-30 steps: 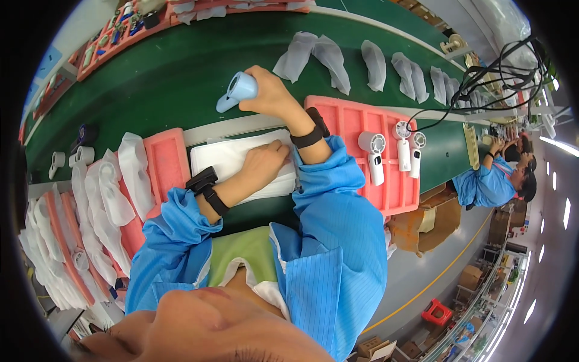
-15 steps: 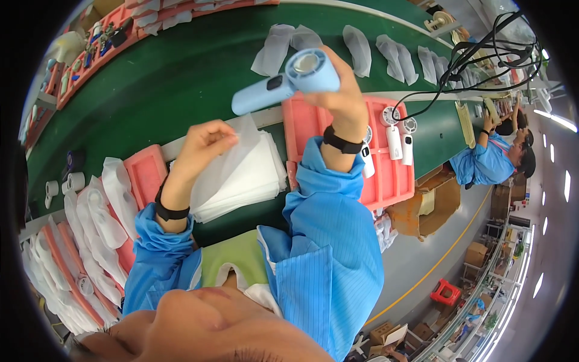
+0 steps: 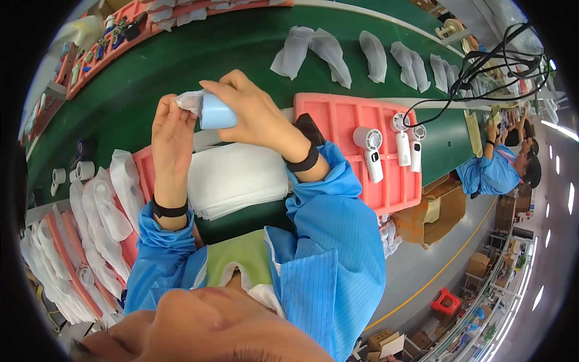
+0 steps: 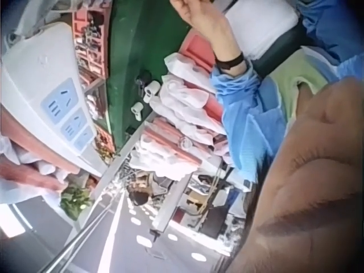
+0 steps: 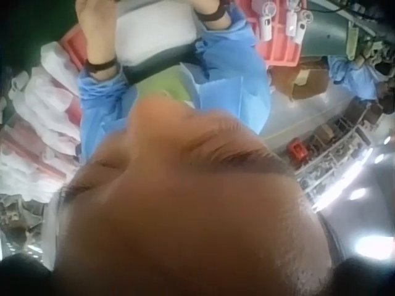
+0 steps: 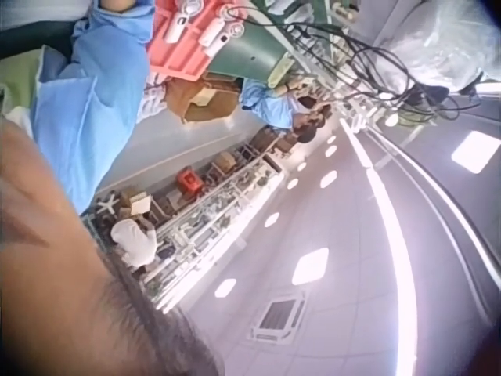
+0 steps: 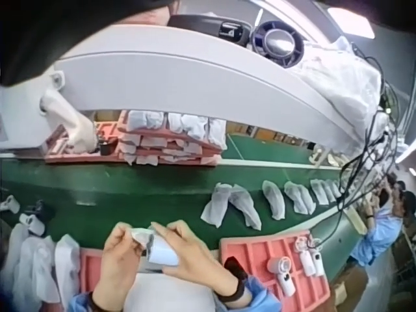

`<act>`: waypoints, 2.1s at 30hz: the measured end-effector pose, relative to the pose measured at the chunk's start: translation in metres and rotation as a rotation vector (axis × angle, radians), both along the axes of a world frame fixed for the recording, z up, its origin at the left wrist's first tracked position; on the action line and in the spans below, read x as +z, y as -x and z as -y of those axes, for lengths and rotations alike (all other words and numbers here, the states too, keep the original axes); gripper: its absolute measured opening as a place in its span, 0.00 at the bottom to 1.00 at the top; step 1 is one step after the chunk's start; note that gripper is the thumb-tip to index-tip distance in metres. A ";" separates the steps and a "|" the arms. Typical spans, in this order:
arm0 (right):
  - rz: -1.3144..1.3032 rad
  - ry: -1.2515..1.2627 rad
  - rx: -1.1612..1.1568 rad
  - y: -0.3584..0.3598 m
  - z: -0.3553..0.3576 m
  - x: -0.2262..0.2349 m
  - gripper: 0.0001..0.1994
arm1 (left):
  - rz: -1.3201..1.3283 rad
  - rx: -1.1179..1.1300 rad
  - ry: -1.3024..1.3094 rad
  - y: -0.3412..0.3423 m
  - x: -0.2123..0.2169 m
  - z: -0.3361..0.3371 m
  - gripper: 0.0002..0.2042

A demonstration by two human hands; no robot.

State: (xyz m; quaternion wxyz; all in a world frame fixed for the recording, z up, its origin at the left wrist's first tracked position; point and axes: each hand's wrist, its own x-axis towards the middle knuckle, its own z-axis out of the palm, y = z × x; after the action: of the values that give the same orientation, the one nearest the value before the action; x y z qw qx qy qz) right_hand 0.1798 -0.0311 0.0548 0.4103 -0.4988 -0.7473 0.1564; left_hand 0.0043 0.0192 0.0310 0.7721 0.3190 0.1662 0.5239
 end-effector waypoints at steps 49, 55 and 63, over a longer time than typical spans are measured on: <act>0.042 -0.283 -0.415 -0.034 0.004 -0.001 0.17 | -0.468 0.578 -0.547 -0.059 0.023 0.021 0.30; 0.066 -0.292 -0.403 -0.034 0.006 0.003 0.17 | -0.489 0.606 -0.701 -0.060 0.031 0.025 0.22; -0.013 -0.215 -0.428 -0.044 0.008 0.002 0.17 | -0.875 0.847 -1.033 -0.063 0.028 0.019 0.13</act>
State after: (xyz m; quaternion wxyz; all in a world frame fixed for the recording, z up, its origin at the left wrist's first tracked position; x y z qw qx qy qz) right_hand 0.2238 -0.0395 0.0571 0.4897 -0.5983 -0.6341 -0.0116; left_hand 0.0675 0.0007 0.0589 0.1269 0.7227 0.2974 0.6109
